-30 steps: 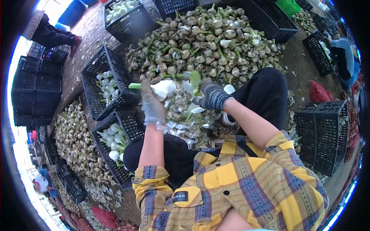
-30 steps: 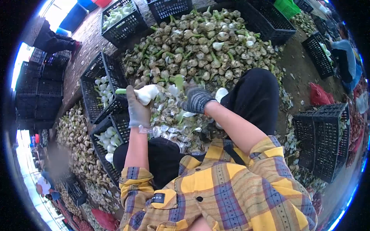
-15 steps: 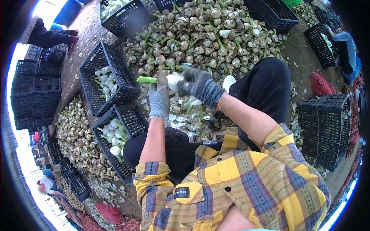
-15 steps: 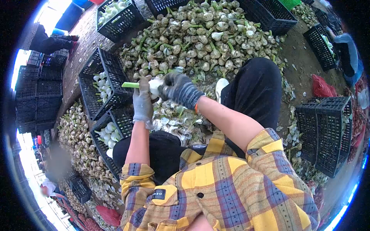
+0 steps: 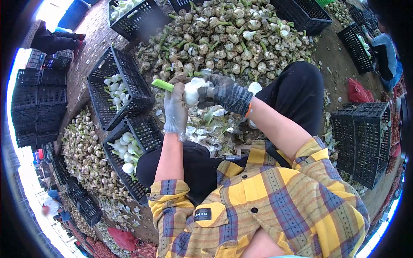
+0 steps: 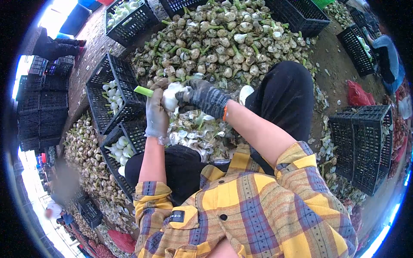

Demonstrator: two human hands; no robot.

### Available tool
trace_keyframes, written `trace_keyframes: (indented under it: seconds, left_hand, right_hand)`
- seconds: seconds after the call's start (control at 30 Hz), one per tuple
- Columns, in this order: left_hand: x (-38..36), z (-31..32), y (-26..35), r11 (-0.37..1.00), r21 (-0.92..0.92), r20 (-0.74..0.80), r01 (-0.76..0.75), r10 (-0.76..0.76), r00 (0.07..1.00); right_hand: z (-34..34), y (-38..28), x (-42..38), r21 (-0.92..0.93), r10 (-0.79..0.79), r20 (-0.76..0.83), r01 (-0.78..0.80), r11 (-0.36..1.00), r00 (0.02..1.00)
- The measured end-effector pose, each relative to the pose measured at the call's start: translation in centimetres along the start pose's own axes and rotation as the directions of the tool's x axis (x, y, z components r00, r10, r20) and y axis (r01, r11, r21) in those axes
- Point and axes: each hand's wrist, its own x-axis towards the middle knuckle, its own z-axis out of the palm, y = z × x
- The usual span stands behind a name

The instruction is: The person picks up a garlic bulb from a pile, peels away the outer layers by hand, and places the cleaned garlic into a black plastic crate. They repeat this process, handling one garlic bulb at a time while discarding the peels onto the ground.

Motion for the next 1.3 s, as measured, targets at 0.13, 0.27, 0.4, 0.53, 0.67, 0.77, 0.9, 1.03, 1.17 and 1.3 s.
trace_keyframes:
  seconds: [0.13,0.27,0.4,0.53,0.67,0.77,0.9,1.03,1.17,1.3]
  left_hand:
    - [0.2,-0.8,-2.0,0.98,0.162,-0.166,0.113,-0.085,0.982]
    - [0.0,-0.1,-1.3,0.979,0.111,-0.165,0.169,-0.15,0.975]
    - [0.7,-1.0,-2.3,0.998,0.033,-0.159,0.06,-0.054,0.986]
    - [0.9,-1.0,-2.1,1.0,0.014,-0.144,-0.001,0.003,0.99]
    - [1.4,-1.8,-2.8,0.998,-0.007,-0.269,-0.061,0.057,0.961]
    - [1.4,-2.3,-2.0,0.991,-0.126,-0.281,-0.054,0.017,0.959]
    - [1.6,-2.6,-0.8,0.974,-0.226,-0.314,0.015,-0.087,0.945]
    - [1.4,-2.6,-1.0,0.972,-0.23,-0.228,0.038,-0.092,0.969]
    - [1.6,-2.8,-1.0,0.912,-0.386,-0.094,0.139,-0.189,0.977]
    - [1.4,-3.4,-1.4,0.899,-0.413,-0.04,0.145,-0.177,0.983]
  right_hand:
    - [-1.0,2.5,1.3,-0.34,-0.188,-0.165,0.123,0.932,0.968]
    - [0.6,0.4,0.3,0.171,-0.051,-0.358,0.119,0.978,0.932]
    - [-0.5,1.4,1.7,0.26,-0.11,-0.457,0.25,0.933,0.883]
    - [-3.2,3.9,2.9,-0.122,-0.381,-0.38,0.363,0.924,0.843]
    - [-1.0,0.6,1.1,0.552,0.03,-0.465,0.263,0.791,0.885]
    - [-1.5,0.2,0.6,0.47,0.126,-0.47,0.127,0.874,0.873]
    - [-5.0,2.9,1.0,-0.903,-0.127,0.182,0.216,0.371,0.975]
    - [0.2,-0.8,-1.9,-0.946,-0.436,0.178,0.275,0.17,0.882]
    - [2.0,-1.6,-0.1,-0.803,-0.665,0.326,0.568,0.179,0.672]
    - [2.2,-0.5,1.3,-0.801,-0.628,0.355,0.571,0.177,0.692]
